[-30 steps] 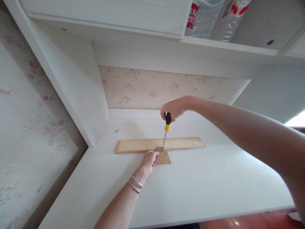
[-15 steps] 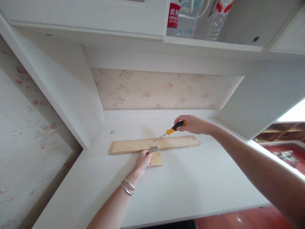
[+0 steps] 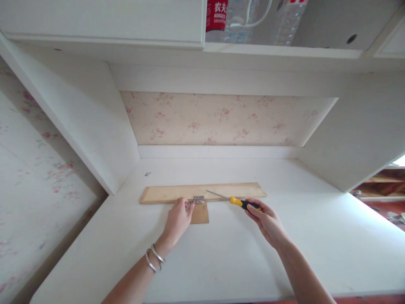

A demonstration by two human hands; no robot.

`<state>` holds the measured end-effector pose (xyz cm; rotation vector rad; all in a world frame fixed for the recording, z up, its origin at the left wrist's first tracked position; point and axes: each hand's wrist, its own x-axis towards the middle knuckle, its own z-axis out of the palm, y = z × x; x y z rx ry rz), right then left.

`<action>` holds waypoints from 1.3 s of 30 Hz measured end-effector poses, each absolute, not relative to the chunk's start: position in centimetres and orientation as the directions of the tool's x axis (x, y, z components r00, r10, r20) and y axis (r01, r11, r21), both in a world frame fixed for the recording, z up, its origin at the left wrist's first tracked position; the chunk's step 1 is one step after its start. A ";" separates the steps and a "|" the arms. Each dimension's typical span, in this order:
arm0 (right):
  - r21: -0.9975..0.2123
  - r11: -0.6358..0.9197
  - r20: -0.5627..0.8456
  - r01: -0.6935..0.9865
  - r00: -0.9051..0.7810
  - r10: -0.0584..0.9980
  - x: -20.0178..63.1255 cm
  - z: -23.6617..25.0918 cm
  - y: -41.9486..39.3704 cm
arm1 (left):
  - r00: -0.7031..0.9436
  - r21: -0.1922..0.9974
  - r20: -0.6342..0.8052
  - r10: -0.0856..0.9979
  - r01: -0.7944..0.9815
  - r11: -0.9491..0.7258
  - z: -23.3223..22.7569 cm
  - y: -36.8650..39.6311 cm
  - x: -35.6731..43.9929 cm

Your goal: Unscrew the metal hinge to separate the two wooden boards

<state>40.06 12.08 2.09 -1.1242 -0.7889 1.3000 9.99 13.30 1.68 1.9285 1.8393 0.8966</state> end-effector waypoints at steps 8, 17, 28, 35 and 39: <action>-0.886 -0.077 -0.180 -0.458 0.186 0.966 39.7 0.9 12.4 | 0.511 0.185 0.257 0.820 0.807 -0.561 5.5 14.6 11.6; -0.892 -0.087 -0.195 -0.443 0.203 0.960 40.6 0.2 11.8 | 0.712 -0.004 0.111 0.693 0.698 -0.717 5.8 17.6 11.6; -0.905 -0.103 -0.195 -0.413 0.187 0.963 40.8 0.1 11.7 | 0.711 -0.005 0.084 0.698 0.701 -0.713 5.6 18.6 12.0; -0.906 -0.126 -0.204 -0.403 0.157 0.966 40.6 0.4 11.6 | 0.687 -0.018 0.209 0.696 0.715 -0.699 5.3 18.7 12.9; -0.901 -0.133 -0.214 -0.413 0.155 0.964 40.5 0.5 11.6 | 0.548 0.129 0.241 0.801 0.800 -0.586 5.1 18.7 13.1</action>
